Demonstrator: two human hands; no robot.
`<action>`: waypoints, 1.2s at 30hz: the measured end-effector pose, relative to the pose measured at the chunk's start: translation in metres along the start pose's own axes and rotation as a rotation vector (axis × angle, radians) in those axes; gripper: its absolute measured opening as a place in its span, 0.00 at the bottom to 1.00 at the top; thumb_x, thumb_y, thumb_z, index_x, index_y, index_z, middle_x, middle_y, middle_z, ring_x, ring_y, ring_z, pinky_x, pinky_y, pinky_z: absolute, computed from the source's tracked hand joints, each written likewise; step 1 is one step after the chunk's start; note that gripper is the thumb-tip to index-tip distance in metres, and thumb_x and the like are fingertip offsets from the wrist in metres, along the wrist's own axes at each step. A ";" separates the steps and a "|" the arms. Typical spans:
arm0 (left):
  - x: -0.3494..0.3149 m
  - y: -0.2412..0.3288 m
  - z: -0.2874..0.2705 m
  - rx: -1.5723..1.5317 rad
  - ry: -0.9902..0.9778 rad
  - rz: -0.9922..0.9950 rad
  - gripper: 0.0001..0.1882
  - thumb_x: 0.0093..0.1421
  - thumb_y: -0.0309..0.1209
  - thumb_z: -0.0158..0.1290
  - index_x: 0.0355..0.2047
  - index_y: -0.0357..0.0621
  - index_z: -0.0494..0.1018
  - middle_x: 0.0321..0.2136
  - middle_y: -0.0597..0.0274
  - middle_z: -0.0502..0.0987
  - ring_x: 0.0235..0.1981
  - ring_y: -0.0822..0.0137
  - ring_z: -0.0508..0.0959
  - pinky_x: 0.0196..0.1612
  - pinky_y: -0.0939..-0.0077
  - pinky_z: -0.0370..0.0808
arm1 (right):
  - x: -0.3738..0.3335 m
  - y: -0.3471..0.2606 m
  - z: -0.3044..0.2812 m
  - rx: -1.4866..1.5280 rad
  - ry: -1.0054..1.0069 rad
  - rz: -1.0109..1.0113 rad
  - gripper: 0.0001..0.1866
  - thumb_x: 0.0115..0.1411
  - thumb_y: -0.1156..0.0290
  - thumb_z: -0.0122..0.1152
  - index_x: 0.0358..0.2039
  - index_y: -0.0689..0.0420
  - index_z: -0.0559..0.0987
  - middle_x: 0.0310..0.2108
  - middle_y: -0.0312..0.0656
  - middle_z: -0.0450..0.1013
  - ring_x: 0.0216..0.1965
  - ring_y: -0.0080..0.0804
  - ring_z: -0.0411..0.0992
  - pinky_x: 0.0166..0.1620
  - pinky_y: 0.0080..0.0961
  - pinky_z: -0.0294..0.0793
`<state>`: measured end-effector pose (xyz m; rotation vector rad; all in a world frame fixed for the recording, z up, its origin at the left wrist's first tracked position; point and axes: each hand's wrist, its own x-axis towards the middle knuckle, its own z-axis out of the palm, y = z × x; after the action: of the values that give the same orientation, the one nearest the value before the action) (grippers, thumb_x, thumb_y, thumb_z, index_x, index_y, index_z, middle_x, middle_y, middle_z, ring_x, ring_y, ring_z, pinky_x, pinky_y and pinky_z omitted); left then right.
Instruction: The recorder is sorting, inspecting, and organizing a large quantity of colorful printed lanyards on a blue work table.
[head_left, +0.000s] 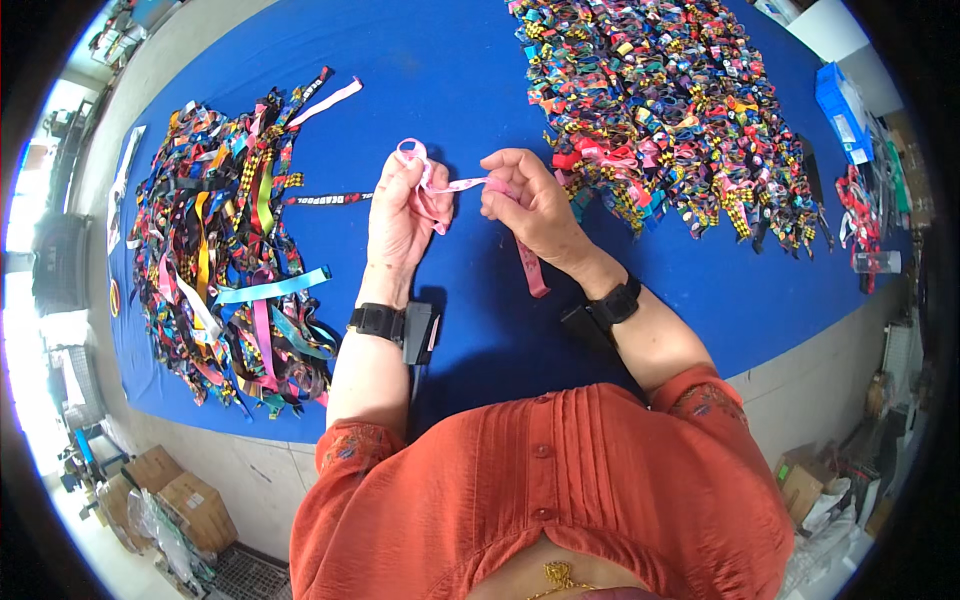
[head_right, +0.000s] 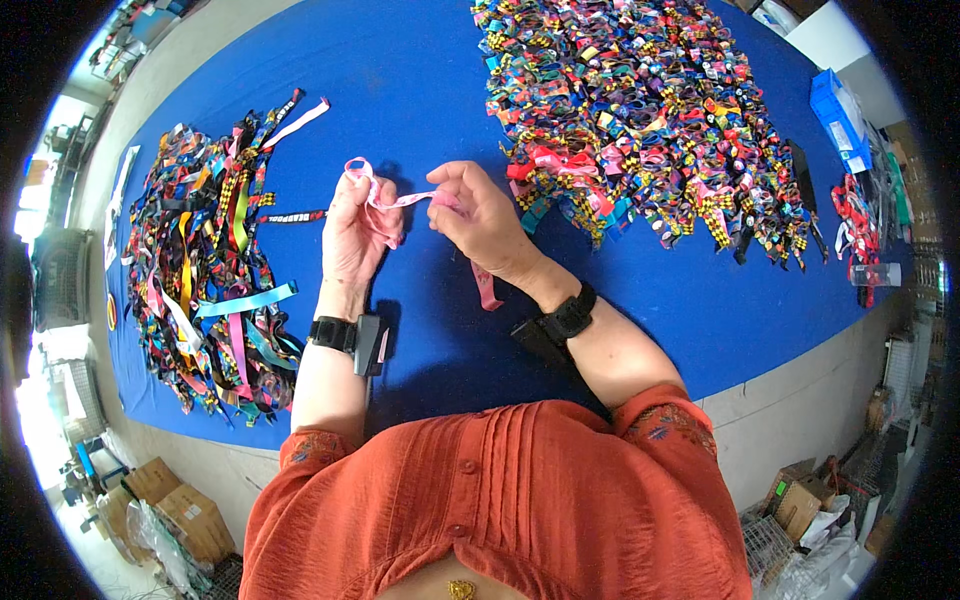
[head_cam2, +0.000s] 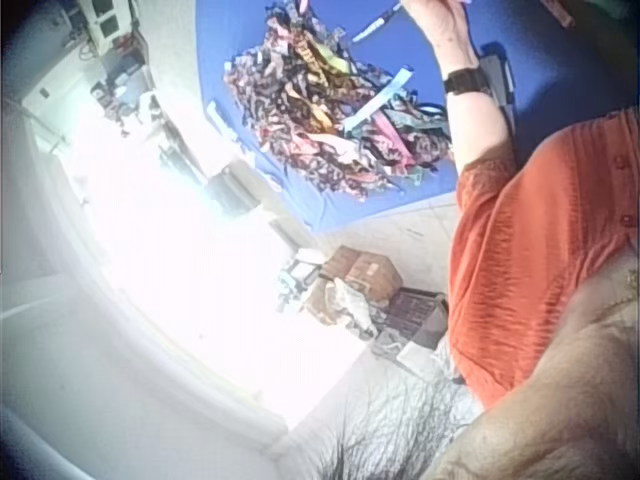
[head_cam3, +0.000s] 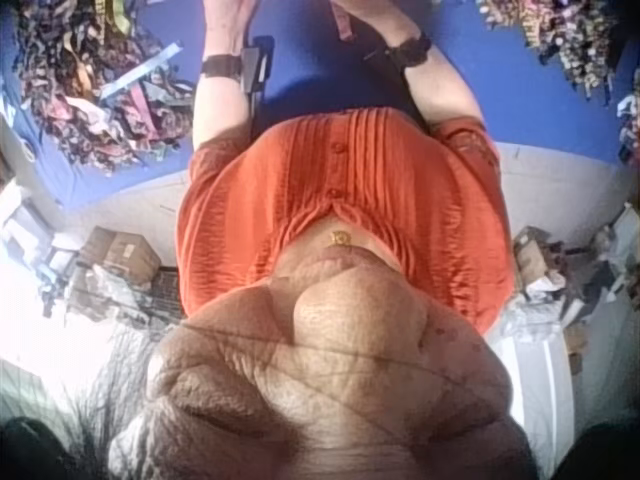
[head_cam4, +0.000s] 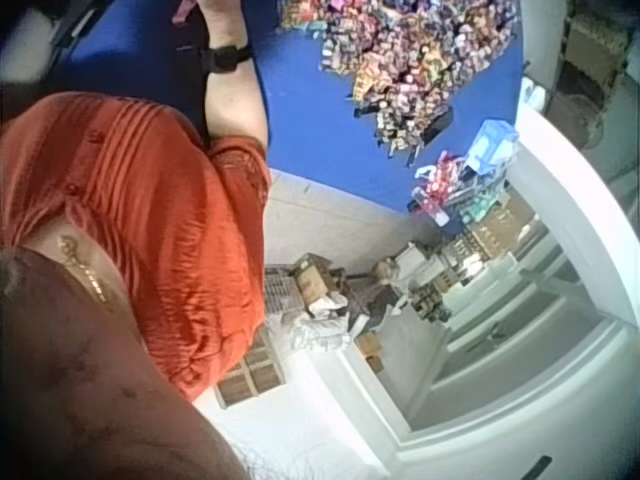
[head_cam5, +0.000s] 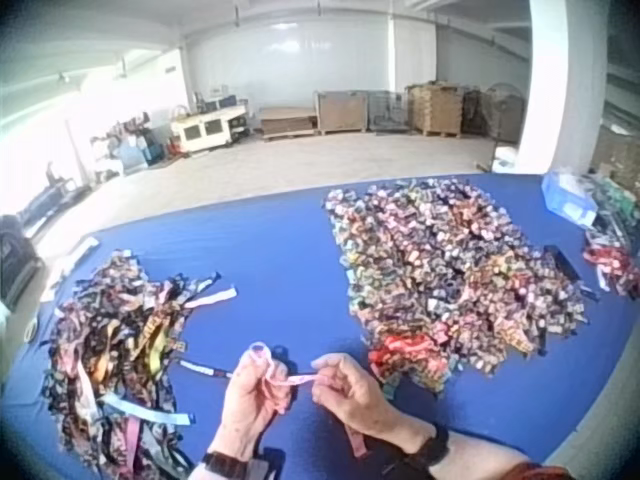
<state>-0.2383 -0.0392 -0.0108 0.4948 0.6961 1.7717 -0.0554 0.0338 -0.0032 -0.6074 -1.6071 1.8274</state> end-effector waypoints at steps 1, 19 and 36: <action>-0.001 0.001 0.003 0.018 -0.031 -0.017 0.08 0.70 0.35 0.49 0.40 0.45 0.66 0.28 0.53 0.76 0.19 0.65 0.77 0.17 0.76 0.73 | 0.000 -0.001 0.001 0.004 0.007 0.034 0.17 0.64 0.78 0.57 0.53 0.59 0.68 0.38 0.37 0.73 0.37 0.21 0.74 0.41 0.18 0.73; -0.005 0.003 0.005 -0.069 -0.131 0.029 0.14 0.69 0.34 0.51 0.48 0.38 0.67 0.33 0.44 0.79 0.29 0.52 0.83 0.34 0.64 0.84 | 0.001 0.016 -0.001 -0.296 0.192 -0.148 0.08 0.66 0.74 0.61 0.44 0.60 0.80 0.39 0.36 0.77 0.40 0.19 0.75 0.43 0.17 0.73; -0.006 0.001 0.008 0.418 -0.110 -0.189 0.08 0.68 0.33 0.53 0.40 0.41 0.73 0.28 0.54 0.82 0.22 0.67 0.82 0.18 0.84 0.71 | 0.002 0.015 -0.003 -0.052 0.186 -0.046 0.03 0.65 0.74 0.59 0.39 0.59 0.76 0.32 0.32 0.77 0.35 0.15 0.74 0.39 0.17 0.73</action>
<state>-0.2314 -0.0438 -0.0042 0.7748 1.0073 1.4120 -0.0568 0.0366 -0.0180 -0.7356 -1.5356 1.6488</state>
